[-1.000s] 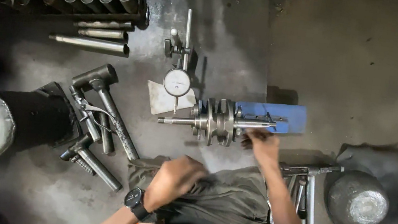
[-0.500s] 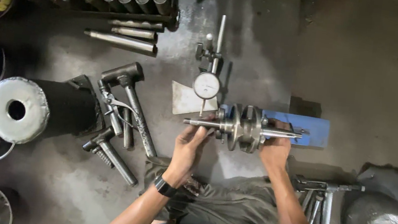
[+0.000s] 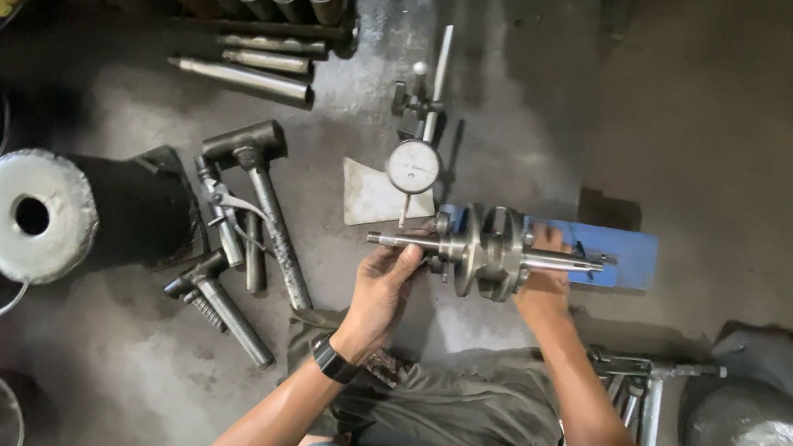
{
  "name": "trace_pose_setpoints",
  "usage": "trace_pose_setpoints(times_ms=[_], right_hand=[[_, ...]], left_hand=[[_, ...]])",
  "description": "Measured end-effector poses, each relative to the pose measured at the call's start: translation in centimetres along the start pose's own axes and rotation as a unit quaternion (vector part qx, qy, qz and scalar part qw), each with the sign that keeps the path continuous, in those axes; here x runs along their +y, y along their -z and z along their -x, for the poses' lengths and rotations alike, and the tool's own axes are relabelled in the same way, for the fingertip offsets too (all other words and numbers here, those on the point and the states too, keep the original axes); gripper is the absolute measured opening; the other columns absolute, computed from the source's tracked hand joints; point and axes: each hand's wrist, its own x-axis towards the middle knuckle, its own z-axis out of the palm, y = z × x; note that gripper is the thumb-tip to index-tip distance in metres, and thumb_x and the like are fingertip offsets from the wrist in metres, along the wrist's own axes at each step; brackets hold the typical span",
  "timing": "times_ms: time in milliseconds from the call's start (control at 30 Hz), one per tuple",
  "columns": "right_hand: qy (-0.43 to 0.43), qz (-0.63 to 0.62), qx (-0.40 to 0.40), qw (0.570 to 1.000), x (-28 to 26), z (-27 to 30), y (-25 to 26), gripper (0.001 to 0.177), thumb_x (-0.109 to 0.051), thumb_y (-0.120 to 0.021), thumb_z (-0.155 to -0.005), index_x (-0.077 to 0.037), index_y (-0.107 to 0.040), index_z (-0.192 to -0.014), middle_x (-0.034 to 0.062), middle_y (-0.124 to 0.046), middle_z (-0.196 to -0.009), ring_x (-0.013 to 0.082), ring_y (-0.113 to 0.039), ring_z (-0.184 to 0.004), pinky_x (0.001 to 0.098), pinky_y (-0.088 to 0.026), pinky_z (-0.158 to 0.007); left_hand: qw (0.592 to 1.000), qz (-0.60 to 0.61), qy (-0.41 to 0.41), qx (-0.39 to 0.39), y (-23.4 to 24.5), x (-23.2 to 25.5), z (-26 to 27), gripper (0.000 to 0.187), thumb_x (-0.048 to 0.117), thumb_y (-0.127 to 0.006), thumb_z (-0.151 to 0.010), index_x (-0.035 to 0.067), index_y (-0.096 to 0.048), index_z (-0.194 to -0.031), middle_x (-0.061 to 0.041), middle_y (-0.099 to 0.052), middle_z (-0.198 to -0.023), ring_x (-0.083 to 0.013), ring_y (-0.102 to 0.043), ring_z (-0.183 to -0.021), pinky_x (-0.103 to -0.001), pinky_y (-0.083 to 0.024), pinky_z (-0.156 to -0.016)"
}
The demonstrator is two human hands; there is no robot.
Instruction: The person rotates a metal shaft with attached discs on a blue stand while using a dial indicator to measure it. The person repeatedly adjusts the dial indicator and rotates the shaft to check different points.
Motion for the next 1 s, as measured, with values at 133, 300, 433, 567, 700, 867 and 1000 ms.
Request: trace_pose_setpoints(times_ms=[133, 300, 433, 567, 700, 867, 1000], right_hand=[[-0.01, -0.184, 0.199, 0.963, -0.9, 0.8, 6.6, 0.055, -0.002, -0.07, -0.072, 0.006, -0.059, -0.125, 0.0272, -0.054, -0.131, 0.046, -0.05, -0.122, 0.0573, -0.043, -0.1], [-0.248, -0.305, 0.268, 0.879, 3.3, 2.8, 7.4, 0.041, -0.002, -0.069, -0.09, 0.005, -0.059, -0.129, 0.0264, -0.055, -0.126, 0.0411, -0.054, -0.118, 0.0484, -0.046, -0.101], [-0.158, -0.282, 0.105, 0.941, 6.0, 2.9, 5.5, 0.044, -0.004, -0.072, -0.083, -0.005, -0.065, -0.127, 0.0222, -0.06, -0.118, 0.0405, -0.056, -0.113, 0.0479, -0.048, -0.094], [-0.069, -0.154, 0.056, 0.984, 7.2, 2.0, 4.8, 0.042, 0.005, -0.066, -0.076, -0.015, -0.073, -0.111, 0.012, -0.064, -0.125, 0.0346, -0.054, -0.125, 0.05, -0.045, -0.102], [-0.065, -0.171, 0.127, 0.975, 6.8, 1.0, 4.9, 0.041, 0.002, -0.065, -0.075, -0.019, -0.073, -0.109, 0.0097, -0.063, -0.134, 0.0342, -0.051, -0.131, 0.0516, -0.042, -0.109], [0.08, -0.147, 0.003, 0.986, 1.3, -1.0, 11.1, 0.077, -0.028, -0.082, -0.063, -0.009, -0.057, -0.133, 0.018, -0.046, -0.142, 0.039, -0.037, -0.137, 0.059, -0.034, -0.111], [0.094, -0.085, -0.126, 0.984, -0.4, -2.8, 9.9, 0.094, -0.039, -0.084, -0.067, -0.004, -0.044, -0.145, 0.0198, -0.037, -0.149, 0.0385, -0.028, -0.14, 0.0667, -0.031, -0.104]], left_hand=[[1.0, 0.004, 0.022, 0.021, 0.2, -0.1, -0.1, 0.034, 0.016, -0.066, -0.099, 0.001, -0.067, -0.13, -0.005, -0.069, -0.128, -0.0144, -0.063, -0.113, -0.033, -0.05, -0.099], [0.999, -0.004, 0.037, 0.013, 0.4, -0.4, -0.4, 0.034, 0.018, -0.065, -0.098, 0.005, -0.066, -0.13, -0.006, -0.069, -0.127, -0.0186, -0.065, -0.114, -0.038, -0.052, -0.1], [1.0, -0.004, 0.005, -0.007, 0.3, 0.0, -0.2, 0.033, 0.018, -0.065, -0.1, 0.003, -0.065, -0.13, -0.008, -0.068, -0.129, -0.0202, -0.064, -0.118, -0.042, -0.051, -0.103], [1.0, -0.014, -0.004, -0.015, -0.2, 0.5, 0.0, 0.035, 0.02, -0.064, -0.101, 0.002, -0.064, -0.131, -0.009, -0.068, -0.13, -0.0222, -0.063, -0.12, -0.044, -0.051, -0.105], [0.999, -0.033, 0.011, -0.014, -1.1, 1.5, 0.1, 0.038, 0.022, -0.063, -0.099, 0.003, -0.064, -0.133, -0.008, -0.067, -0.133, -0.0215, -0.063, -0.12, -0.044, -0.05, -0.105], [0.999, -0.036, 0.01, 0.001, 0.0, 1.1, -0.5, 0.038, 0.026, -0.061, -0.103, 0.001, -0.064, -0.131, -0.01, -0.069, -0.129, -0.0215, -0.067, -0.112, -0.042, -0.054, -0.098], [0.999, -0.037, -0.022, -0.01, -0.7, 1.5, -0.5, 0.036, 0.024, -0.062, -0.103, -0.001, -0.066, -0.129, -0.012, -0.072, -0.124, -0.022, -0.069, -0.107, -0.042, -0.058, -0.091]])
